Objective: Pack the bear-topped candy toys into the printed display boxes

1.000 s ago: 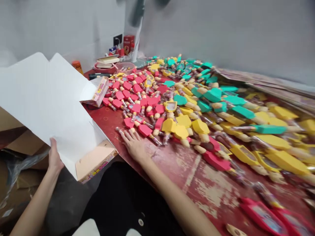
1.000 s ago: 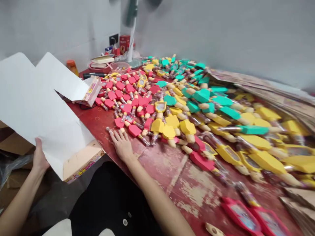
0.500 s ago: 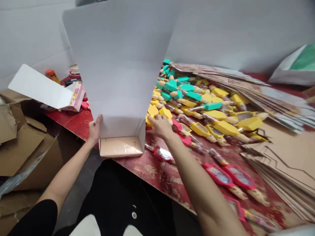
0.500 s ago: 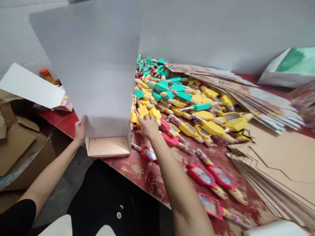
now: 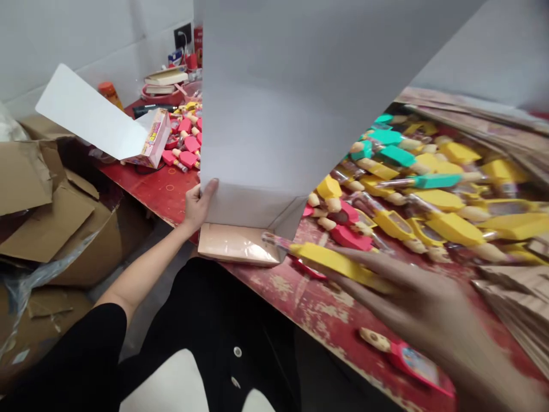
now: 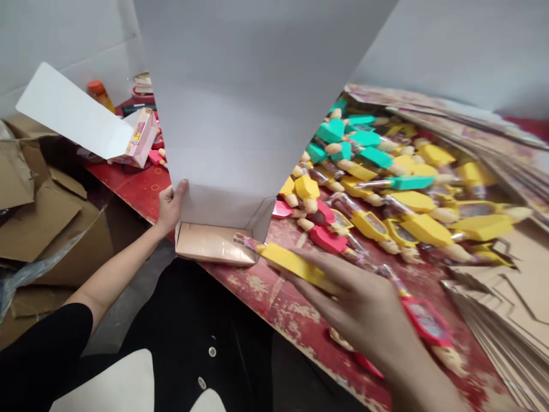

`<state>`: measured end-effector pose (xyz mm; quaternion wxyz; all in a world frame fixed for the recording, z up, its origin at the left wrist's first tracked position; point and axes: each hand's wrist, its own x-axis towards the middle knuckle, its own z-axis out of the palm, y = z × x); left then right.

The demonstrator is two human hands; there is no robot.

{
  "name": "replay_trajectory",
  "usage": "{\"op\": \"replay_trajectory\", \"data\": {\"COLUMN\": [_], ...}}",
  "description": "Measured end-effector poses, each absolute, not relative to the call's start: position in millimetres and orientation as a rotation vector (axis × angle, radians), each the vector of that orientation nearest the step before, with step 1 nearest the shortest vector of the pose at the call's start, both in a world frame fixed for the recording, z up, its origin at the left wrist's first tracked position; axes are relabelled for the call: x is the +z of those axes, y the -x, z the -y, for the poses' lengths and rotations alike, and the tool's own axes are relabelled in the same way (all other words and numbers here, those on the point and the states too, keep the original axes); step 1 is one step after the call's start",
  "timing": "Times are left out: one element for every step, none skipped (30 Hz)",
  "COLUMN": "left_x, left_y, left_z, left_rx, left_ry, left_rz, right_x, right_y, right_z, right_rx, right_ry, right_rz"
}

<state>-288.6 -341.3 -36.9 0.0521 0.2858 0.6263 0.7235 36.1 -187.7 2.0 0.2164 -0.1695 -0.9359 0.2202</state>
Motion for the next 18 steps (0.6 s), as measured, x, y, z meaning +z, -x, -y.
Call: {"op": "replay_trajectory", "data": {"left_x": [-37, -38, -38, -38, -37, -38, -38, -38, -38, -39, -39, -40, -40, -40, -41, -41, -42, -44], "left_y": [288, 288, 288, 287, 287, 286, 285, 285, 284, 283, 283, 282, 281, 281, 280, 280, 279, 279], "left_z": [341, 342, 342, 343, 343, 343, 343, 343, 343, 342, 342, 342, 342, 342, 342, 342, 341, 341], "left_rx": [2.199, 2.196, 2.192, 2.189, 2.184, 2.178, 2.177, 2.177, 2.178, 2.178, 2.177, 2.179, 2.179, 2.179, 2.175, 2.17, 2.164, 2.158], "left_ry": [-0.877, -0.885, -0.891, -0.892, -0.89, -0.883, -0.873, -0.862, -0.852, -0.845, -0.838, -0.828, -0.818, -0.809, -0.807, -0.808, -0.817, -0.83], "left_rz": [-1.898, -1.888, -1.874, -1.858, -1.84, -1.823, -1.81, -1.801, -1.795, -1.791, -1.788, -1.785, -1.781, -1.772, -1.758, -1.74, -1.719, -1.7], "right_x": [5, 6, 7, 7, 7, 8, 8, 9, 9, 9, 8, 8, 7, 7, 8, 10, 14, 19], "right_y": [-18, 1, 19, 34, 47, 58, 65, 71, 77, 82, 88, 94, 101, 108, 117, 125, 134, 144], "right_z": [193, 196, 198, 199, 199, 199, 201, 202, 205, 209, 213, 217, 220, 223, 225, 225, 225, 224], "right_rx": [0.551, 0.49, 0.429, 0.376, 0.346, 0.333, 0.333, 0.346, 0.37, 0.396, 0.417, 0.423, 0.411, 0.378, 0.335, 0.294, 0.265, 0.248], "right_ry": [0.389, 0.342, 0.299, 0.265, 0.224, 0.182, 0.148, 0.12, 0.091, 0.066, 0.043, 0.024, 0.008, -0.007, -0.026, -0.059, -0.106, -0.162], "right_rz": [2.654, 2.705, 2.765, 2.818, 2.86, 2.88, 2.886, 2.891, 2.898, 2.91, 2.926, 2.947, 2.974, 3.006, 3.041, 3.081, 3.121, 3.157]}}
